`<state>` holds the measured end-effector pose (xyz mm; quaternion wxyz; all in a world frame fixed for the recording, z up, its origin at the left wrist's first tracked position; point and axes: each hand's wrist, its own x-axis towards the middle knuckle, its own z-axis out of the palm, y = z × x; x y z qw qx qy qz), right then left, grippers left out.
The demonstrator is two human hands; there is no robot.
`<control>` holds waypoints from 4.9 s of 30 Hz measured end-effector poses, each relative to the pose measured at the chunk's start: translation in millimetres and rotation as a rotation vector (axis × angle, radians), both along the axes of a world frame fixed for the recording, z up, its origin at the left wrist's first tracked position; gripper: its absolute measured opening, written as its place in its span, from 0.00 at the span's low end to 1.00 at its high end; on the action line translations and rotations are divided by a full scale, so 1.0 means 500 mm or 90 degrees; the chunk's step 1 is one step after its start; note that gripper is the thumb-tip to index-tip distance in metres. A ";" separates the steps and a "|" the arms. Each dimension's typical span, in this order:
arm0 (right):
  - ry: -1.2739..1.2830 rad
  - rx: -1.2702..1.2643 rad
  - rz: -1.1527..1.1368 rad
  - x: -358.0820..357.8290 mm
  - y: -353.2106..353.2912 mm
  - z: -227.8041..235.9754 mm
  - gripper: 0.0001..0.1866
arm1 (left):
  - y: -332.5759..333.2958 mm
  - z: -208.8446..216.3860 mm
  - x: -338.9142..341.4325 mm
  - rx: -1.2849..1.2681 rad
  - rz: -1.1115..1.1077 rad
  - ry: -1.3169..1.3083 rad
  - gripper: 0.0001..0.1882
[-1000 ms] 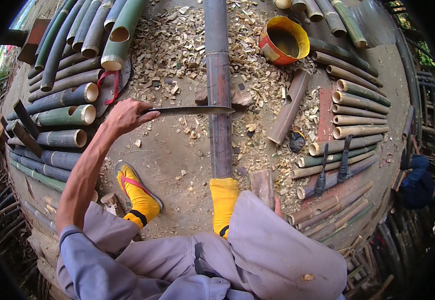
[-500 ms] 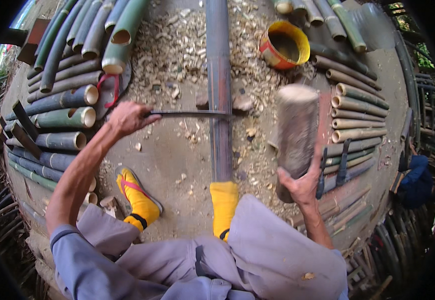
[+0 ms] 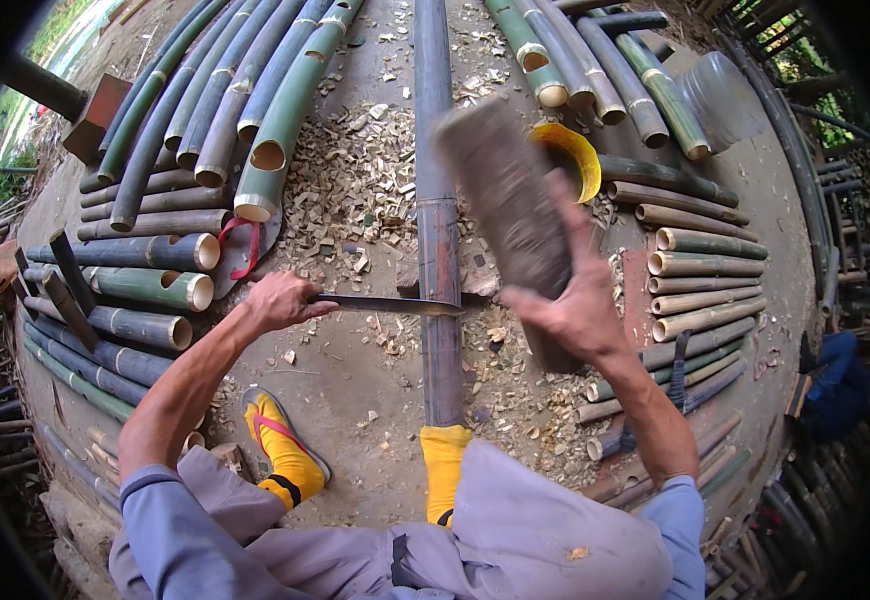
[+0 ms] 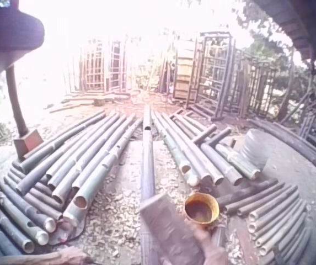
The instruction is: The person carves a hole into a long bamboo pole using a knife and a wooden mallet, then smooths the interior edges with a chisel and a smaller blade.
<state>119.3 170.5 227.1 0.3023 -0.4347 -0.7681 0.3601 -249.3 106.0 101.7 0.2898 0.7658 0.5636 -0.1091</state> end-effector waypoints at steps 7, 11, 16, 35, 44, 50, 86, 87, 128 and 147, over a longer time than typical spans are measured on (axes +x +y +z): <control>-0.166 -0.217 0.145 0.018 -0.053 -0.151 0.53 | 0.014 -0.007 0.007 -0.016 -0.021 -0.020 0.26; -0.122 -0.263 0.158 0.011 -0.050 -0.105 0.54 | 0.006 0.001 0.010 -0.044 -0.006 0.025 0.27; -0.113 -0.103 0.125 0.018 -0.115 -0.151 0.54 | 0.013 -0.016 0.010 -0.042 -0.003 -0.018 0.27; -0.017 -0.336 -0.117 0.099 -0.188 -0.187 0.53 | -0.146 -0.108 -0.003 -0.169 0.281 -0.116 0.17; -0.110 -0.243 -0.205 0.120 -0.308 -0.186 0.51 | -0.128 0.023 0.033 0.366 0.015 -0.046 0.17; -0.161 -0.318 -0.164 0.119 -0.369 -0.210 0.50 | -0.211 -0.006 0.037 0.186 0.037 -0.030 0.13; -0.404 0.213 0.511 0.095 -0.153 -0.141 0.38 | -0.164 -0.036 0.023 0.126 -0.008 0.037 0.13; -0.308 0.232 0.553 0.084 -0.202 -0.125 0.39 | -0.173 -0.037 0.025 0.112 -0.017 0.040 0.13; -0.230 -0.263 -0.107 0.258 -0.516 -0.288 0.48 | -0.312 0.065 0.104 -0.022 0.236 -0.160 0.23; -0.244 -0.435 -0.121 0.253 -0.486 -0.200 0.54 | -0.051 -0.001 -0.008 -0.021 0.145 0.002 0.15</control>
